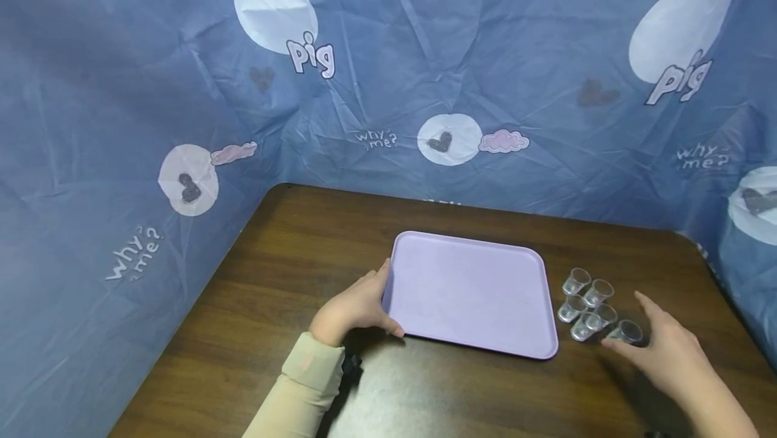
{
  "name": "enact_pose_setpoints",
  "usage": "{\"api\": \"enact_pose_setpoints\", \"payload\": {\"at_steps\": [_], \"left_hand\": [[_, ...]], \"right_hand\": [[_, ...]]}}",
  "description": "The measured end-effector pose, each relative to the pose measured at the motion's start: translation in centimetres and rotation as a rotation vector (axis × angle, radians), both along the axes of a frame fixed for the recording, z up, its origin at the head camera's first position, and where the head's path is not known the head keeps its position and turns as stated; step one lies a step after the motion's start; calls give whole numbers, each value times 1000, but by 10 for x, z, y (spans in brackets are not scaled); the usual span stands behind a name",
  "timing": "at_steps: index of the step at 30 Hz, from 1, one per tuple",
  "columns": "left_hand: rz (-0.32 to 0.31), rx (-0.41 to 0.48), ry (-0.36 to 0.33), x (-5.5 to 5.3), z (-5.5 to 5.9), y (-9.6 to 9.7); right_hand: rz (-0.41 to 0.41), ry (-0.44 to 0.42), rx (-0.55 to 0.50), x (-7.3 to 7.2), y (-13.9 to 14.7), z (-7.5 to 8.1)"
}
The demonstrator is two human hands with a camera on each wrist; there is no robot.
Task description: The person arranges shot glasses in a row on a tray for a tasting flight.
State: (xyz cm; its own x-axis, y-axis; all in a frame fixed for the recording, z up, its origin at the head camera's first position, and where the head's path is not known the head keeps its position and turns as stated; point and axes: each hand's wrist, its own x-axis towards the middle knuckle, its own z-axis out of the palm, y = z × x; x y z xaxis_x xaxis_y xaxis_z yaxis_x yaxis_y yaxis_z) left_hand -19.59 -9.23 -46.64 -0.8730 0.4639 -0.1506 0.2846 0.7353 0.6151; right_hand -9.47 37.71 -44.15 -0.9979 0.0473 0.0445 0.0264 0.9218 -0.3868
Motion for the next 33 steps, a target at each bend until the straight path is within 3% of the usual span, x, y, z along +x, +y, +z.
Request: {"api": "enact_pose_setpoints", "payload": {"at_steps": [12, 24, 33], "left_hand": [[-19, -41, 1, 0, -4, 0], [-19, -77, 4, -2, -7, 0], [-47, -58, 31, -3, -6, -1]], "right_hand": [[-30, -96, -29, -4, 14, -9], [-67, -64, -42, -5, 18, -21], [-78, -58, -56, -6, 22, -28]]}}
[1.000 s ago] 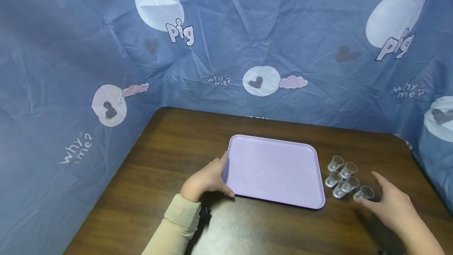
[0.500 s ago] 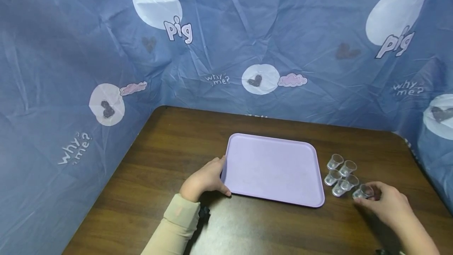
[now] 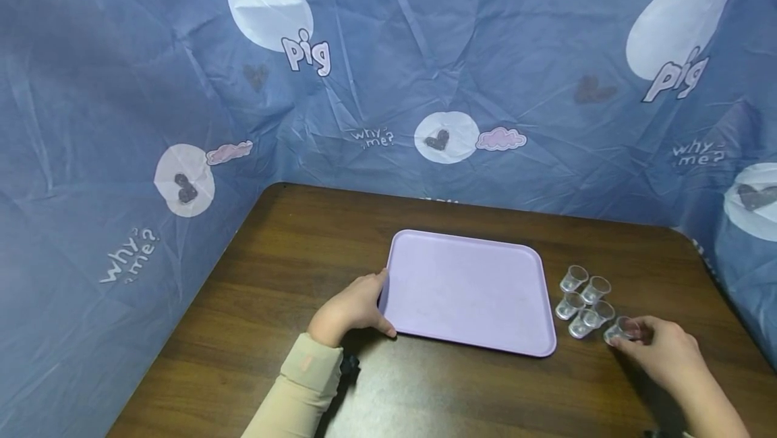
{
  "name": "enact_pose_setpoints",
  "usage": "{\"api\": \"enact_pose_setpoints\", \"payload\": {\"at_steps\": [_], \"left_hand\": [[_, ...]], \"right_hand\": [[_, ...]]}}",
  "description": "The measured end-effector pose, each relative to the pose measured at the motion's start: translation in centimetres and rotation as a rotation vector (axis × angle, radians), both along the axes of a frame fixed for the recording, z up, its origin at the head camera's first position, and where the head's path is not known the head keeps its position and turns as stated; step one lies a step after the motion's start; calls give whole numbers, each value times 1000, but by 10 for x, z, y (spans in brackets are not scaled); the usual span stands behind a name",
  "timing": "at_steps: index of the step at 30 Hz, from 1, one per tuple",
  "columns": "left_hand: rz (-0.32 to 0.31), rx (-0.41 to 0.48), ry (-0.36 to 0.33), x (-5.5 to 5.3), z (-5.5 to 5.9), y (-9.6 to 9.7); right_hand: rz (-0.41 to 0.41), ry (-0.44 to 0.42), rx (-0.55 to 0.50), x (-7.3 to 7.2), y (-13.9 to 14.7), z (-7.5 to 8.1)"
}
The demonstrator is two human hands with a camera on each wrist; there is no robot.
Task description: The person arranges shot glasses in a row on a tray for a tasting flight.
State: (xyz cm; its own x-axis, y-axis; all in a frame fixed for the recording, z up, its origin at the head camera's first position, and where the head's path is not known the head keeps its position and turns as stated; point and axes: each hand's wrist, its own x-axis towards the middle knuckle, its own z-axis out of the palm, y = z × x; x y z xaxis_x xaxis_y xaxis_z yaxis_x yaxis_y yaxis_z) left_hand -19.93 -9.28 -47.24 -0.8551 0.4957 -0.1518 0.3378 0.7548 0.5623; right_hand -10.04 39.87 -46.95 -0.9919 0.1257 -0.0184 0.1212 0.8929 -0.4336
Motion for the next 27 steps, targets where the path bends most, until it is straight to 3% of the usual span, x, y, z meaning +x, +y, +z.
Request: {"api": "enact_pose_setpoints", "payload": {"at_steps": [12, 20, 27], "left_hand": [[6, 13, -23, 0, -1, 1], [12, 6, -27, 1, 0, 0], [8, 7, -19, 3, 2, 0]], "right_hand": [[-38, 127, -14, 8, -1, -4], [-73, 213, -9, 13, -5, 12], [-54, 321, -44, 16, -21, 33]]}}
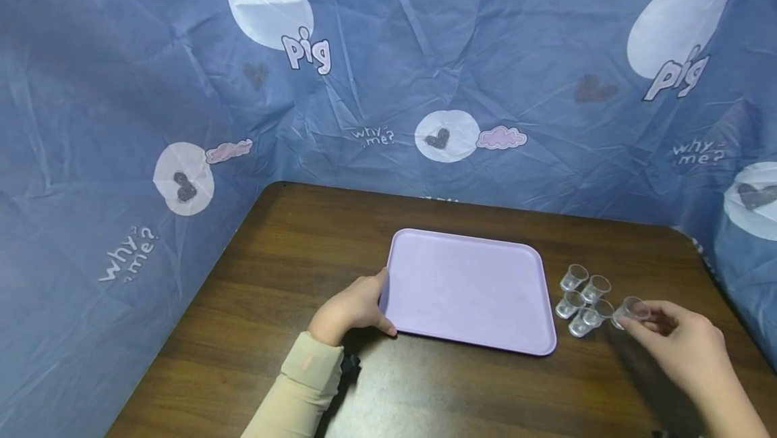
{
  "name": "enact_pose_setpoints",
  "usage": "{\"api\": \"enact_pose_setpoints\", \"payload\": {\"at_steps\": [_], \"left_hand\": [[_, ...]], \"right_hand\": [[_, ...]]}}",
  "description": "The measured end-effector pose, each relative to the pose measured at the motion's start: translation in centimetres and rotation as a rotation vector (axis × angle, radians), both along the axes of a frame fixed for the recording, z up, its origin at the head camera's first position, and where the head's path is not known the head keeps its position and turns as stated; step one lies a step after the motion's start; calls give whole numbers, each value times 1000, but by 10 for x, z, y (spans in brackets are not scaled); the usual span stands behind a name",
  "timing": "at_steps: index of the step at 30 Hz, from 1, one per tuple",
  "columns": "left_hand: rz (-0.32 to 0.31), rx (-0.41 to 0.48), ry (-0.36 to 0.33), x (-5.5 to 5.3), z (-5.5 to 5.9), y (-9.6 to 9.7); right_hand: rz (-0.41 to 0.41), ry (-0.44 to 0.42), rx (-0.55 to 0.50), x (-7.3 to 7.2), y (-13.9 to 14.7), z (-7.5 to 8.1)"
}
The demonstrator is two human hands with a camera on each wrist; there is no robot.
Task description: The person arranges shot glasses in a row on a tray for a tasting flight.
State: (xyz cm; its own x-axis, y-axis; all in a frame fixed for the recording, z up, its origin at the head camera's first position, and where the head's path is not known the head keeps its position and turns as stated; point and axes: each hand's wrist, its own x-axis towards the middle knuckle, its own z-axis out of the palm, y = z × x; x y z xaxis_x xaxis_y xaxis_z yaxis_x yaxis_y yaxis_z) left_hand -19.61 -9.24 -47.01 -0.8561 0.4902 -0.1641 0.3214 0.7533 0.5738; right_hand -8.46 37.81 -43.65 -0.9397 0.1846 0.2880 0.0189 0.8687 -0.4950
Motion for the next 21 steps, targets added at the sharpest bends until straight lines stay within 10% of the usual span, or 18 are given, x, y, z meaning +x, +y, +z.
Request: {"api": "enact_pose_setpoints", "payload": {"at_steps": [21], "left_hand": [[5, 7, -5, 0, 0, 0]], "right_hand": [[174, 11, -114, -33, -76, 24]]}}
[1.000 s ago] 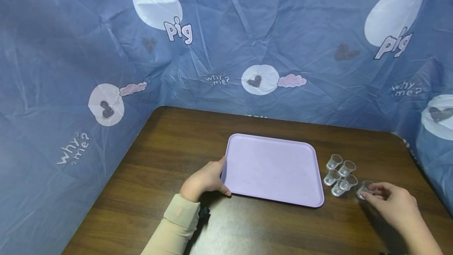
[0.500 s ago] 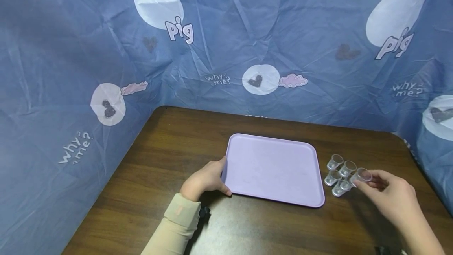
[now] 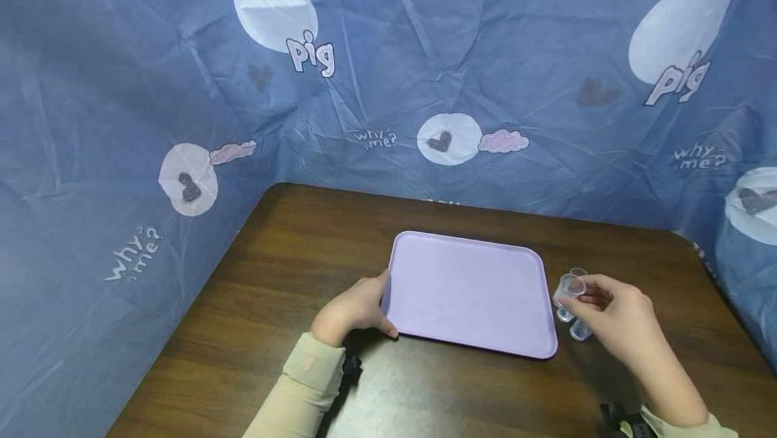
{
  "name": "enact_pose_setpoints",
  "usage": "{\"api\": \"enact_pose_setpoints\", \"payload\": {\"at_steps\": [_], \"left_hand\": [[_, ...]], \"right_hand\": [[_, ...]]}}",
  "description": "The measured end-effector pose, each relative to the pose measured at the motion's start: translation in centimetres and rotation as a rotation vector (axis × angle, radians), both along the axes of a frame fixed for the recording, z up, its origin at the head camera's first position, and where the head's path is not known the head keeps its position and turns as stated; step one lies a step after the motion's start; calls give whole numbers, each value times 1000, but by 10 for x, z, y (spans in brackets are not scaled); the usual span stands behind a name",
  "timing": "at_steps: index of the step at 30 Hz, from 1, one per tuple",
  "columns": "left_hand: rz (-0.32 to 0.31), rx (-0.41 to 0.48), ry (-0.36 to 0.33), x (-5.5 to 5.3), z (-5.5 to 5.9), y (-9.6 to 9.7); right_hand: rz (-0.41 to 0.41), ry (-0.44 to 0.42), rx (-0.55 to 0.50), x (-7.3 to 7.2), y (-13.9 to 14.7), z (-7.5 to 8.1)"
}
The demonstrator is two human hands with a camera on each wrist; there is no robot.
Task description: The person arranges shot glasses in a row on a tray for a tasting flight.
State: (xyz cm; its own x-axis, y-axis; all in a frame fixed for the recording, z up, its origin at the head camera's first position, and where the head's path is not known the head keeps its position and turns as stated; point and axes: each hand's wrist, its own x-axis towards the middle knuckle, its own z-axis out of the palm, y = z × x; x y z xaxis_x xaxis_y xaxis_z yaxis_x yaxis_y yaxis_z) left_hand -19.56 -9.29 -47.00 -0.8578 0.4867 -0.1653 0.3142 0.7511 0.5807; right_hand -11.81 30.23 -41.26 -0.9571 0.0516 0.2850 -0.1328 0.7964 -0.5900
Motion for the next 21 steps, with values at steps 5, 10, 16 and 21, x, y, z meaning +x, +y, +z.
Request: {"api": "enact_pose_setpoints", "payload": {"at_steps": [5, 10, 16, 21], "left_hand": [[8, -5, -8, 0, -1, -1], [12, -4, -9, 0, 0, 0], [7, 9, 5, 1, 1, 0], [9, 41, 19, 1, 2, 0]], "right_hand": [[43, -33, -32, -11, -21, -4], [107, -71, -58, -23, -42, -11], [155, -84, -91, -37, -68, -21], [200, -68, -127, -48, -88, -27]]}}
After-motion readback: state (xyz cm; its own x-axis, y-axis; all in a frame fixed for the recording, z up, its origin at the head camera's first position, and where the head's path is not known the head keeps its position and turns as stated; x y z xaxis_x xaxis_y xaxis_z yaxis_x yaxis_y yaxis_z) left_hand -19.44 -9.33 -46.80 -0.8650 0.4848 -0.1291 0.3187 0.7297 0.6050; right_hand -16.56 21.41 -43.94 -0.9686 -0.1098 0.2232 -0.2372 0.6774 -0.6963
